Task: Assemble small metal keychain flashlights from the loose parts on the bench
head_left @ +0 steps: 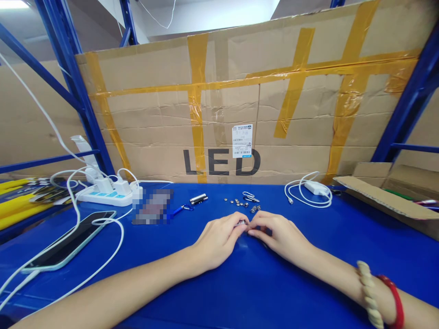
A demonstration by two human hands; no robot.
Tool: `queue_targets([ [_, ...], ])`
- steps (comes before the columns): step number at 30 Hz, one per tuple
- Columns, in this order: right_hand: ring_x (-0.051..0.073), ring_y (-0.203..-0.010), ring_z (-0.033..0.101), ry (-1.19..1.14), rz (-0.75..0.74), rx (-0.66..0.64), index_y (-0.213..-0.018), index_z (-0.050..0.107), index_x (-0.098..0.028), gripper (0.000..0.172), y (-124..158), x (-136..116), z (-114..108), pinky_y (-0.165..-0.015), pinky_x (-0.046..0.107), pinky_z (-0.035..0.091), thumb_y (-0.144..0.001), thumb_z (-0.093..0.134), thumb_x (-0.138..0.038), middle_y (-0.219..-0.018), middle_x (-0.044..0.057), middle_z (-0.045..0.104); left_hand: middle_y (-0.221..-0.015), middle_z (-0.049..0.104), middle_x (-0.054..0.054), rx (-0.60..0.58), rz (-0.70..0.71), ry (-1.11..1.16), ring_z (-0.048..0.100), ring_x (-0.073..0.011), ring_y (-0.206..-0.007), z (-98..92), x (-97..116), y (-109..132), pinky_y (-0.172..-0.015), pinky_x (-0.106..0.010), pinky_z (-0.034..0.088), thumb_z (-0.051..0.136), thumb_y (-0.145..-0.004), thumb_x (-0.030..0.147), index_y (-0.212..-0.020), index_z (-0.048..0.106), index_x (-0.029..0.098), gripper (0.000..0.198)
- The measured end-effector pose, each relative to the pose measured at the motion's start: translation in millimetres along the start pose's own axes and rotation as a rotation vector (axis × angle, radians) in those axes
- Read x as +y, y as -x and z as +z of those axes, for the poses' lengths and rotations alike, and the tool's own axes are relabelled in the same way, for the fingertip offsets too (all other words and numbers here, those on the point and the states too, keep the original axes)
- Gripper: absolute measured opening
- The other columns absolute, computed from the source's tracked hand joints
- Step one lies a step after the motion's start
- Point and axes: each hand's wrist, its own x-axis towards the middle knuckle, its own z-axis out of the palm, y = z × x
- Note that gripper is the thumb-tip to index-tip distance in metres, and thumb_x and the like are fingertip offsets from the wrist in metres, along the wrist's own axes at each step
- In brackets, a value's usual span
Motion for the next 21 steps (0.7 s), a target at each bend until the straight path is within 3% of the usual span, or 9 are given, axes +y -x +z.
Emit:
queue_targets([
  [21,0.013,-0.068,0.057,0.014,0.026,0.003,-0.083,0.067,-0.025,0.014,-0.8,-1.0,-0.9,-0.057,0.023,0.041,-0.082,0.054,-0.024,-0.083,0.0,0.063,-0.082,0.062,0.003,-0.002,-0.06,-0.023,0.058,-0.0144,-0.072,1.0,-1.3,-0.9,-0.067,-0.024,0.041,0.028,-0.094,0.032,-0.103,0.044,0.025,0.02],
])
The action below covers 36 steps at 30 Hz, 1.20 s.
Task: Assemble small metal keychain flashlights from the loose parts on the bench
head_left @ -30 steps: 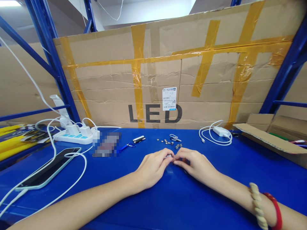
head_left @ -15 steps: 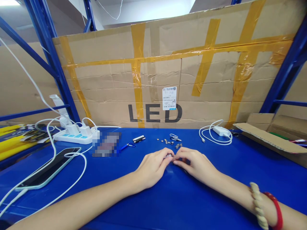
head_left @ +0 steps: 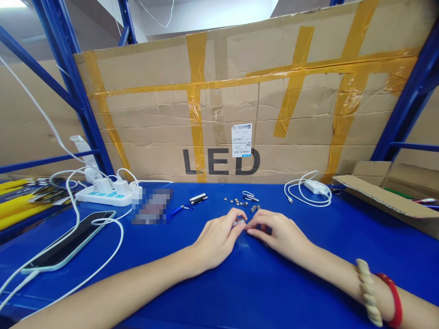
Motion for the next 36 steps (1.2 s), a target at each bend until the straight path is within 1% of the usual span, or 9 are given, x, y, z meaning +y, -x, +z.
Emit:
queue_targets([
  [14,0.012,-0.065,0.056,-0.016,0.013,-0.007,-0.082,0.068,-0.026,0.012,1.0,-2.0,-0.7,-0.057,0.023,0.041,-0.081,0.056,-0.026,-0.08,0.0,0.063,-0.081,0.061,0.002,0.001,-0.011,0.009,0.058,-0.0147,-0.071,-0.2,0.8,0.6,-0.066,-0.025,0.041,0.029,-0.093,0.031,-0.104,0.042,0.024,0.018],
  [23,0.013,-0.065,0.057,-0.029,0.035,-0.02,-0.083,0.068,-0.026,0.011,-0.5,-1.9,-0.7,-0.057,0.023,0.041,-0.081,0.058,-0.029,-0.081,-0.001,0.064,-0.079,0.059,0.003,0.008,0.005,0.033,0.057,-0.0144,-0.071,0.0,-0.1,0.7,-0.066,-0.024,0.04,0.03,-0.093,0.031,-0.102,0.042,0.025,0.016],
  [36,0.013,-0.066,0.057,-0.028,0.029,-0.024,-0.082,0.068,-0.026,0.011,0.6,-1.5,-1.2,-0.058,0.023,0.042,-0.081,0.058,-0.029,-0.081,-0.001,0.065,-0.078,0.059,0.003,0.007,0.006,0.053,0.056,-0.0143,-0.071,0.5,-0.1,0.6,-0.067,-0.024,0.04,0.031,-0.093,0.03,-0.102,0.042,0.025,0.015],
])
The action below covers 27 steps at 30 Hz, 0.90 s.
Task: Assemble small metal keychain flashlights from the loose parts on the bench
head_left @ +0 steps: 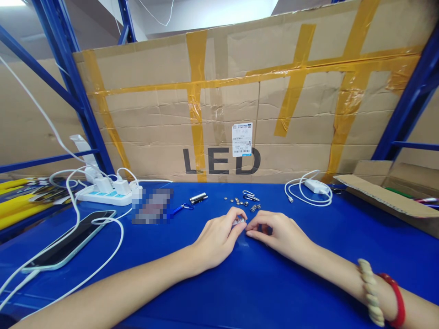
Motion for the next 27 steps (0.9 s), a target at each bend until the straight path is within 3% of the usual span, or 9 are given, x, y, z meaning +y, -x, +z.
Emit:
queue_targets([
  [27,0.013,-0.067,0.057,-0.003,0.004,-0.014,-0.083,0.068,-0.027,0.011,-1.1,1.8,1.0,-0.058,0.023,0.041,-0.081,0.057,-0.031,-0.083,-0.002,0.065,-0.077,0.059,0.004,-0.005,-0.003,-0.005,0.057,-0.0144,-0.07,0.1,-0.9,0.3,-0.066,-0.025,0.039,0.031,-0.093,0.03,-0.102,0.042,0.026,0.015],
])
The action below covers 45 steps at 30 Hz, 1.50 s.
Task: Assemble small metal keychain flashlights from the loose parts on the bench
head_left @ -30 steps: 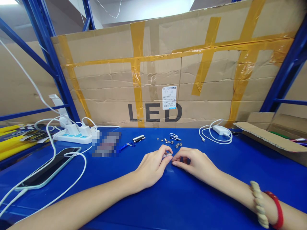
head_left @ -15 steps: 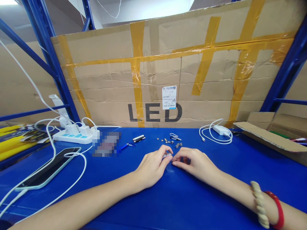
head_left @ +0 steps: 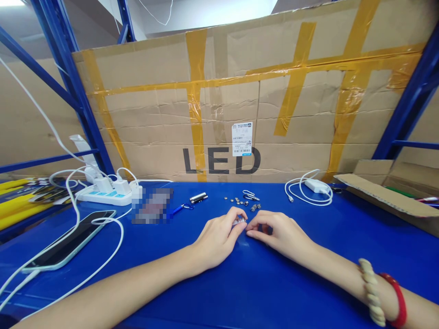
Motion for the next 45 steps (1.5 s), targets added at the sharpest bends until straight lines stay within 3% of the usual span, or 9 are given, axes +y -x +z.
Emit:
queue_targets([
  [45,0.013,-0.066,0.057,0.002,-0.005,0.006,-0.083,0.068,-0.026,0.012,0.8,-1.7,-1.4,-0.057,0.023,0.042,-0.081,0.057,-0.031,-0.083,-0.001,0.065,-0.076,0.06,0.004,-0.014,-0.01,-0.003,0.059,-0.0148,-0.071,-0.2,-0.3,-0.8,-0.065,-0.024,0.04,0.031,-0.093,0.032,-0.102,0.043,0.025,0.017],
])
